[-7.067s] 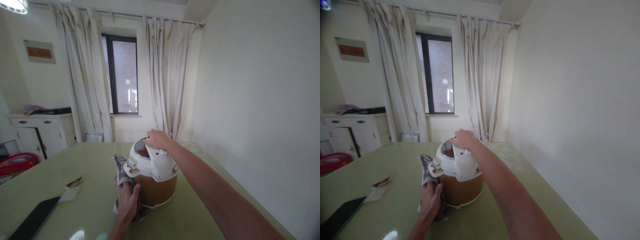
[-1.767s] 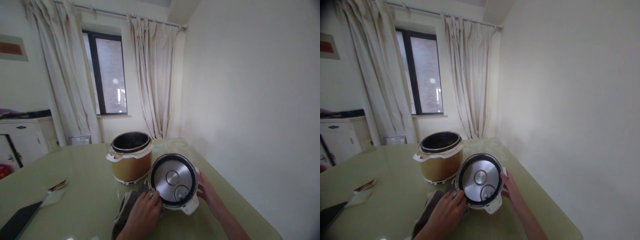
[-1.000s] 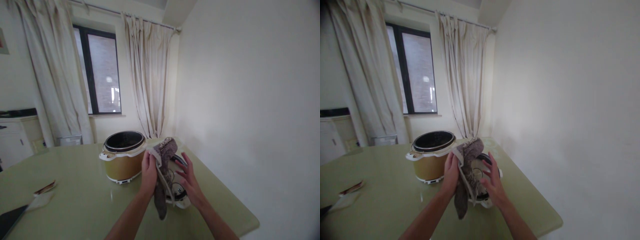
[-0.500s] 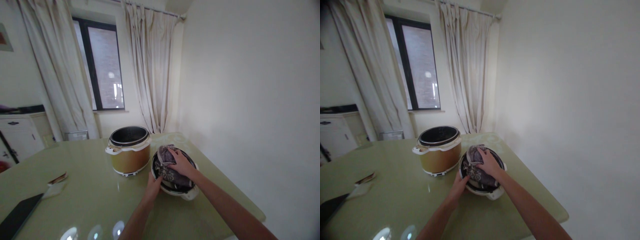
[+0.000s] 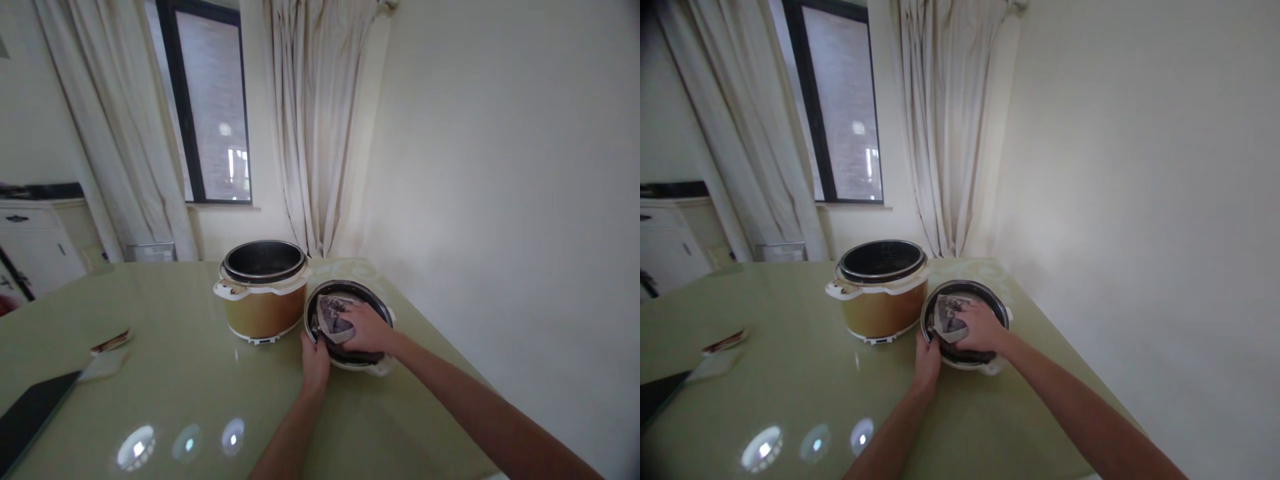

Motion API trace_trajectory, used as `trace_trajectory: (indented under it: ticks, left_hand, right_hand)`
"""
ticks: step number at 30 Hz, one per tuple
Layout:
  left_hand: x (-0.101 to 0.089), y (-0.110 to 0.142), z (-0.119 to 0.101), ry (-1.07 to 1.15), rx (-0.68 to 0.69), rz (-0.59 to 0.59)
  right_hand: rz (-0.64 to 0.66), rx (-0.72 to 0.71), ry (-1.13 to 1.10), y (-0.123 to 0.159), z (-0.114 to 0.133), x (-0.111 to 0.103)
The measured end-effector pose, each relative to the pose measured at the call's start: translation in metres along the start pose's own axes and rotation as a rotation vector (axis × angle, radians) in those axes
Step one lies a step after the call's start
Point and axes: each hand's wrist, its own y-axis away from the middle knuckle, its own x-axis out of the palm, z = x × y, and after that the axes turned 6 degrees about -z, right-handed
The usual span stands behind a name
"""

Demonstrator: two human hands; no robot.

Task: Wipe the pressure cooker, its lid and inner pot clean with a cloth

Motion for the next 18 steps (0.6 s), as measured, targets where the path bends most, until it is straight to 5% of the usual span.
trace_trajectory:
  ticks: [3,7,11,15,18]
  left_hand:
    - [-0.001,0.001,-0.006,-0.003,0.024,0.004]
    - [-0.006,0.002,-0.011,-0.025,0.025,0.039]
    - [-0.009,0.005,-0.012,-0.026,0.024,0.019]
    - [-0.008,0.008,-0.015,-0.016,0.001,0.006]
    - [-0.006,0.009,-0.019,-0.026,-0.011,0.036]
  right_hand:
    - [-0.065,0.065,0.097,-0.013,-0.014,-0.007]
    - [-0.123,0.288,0.085,-0.048,-0.014,0.011]
    - [-0.181,0.18,0.024,-0.062,0.01,0.033]
    - [-0.004,0.011,-0.199,-0.037,0.015,0.026]
    - [0.188,0.029,-0.269,-0.016,0.002,0.003]
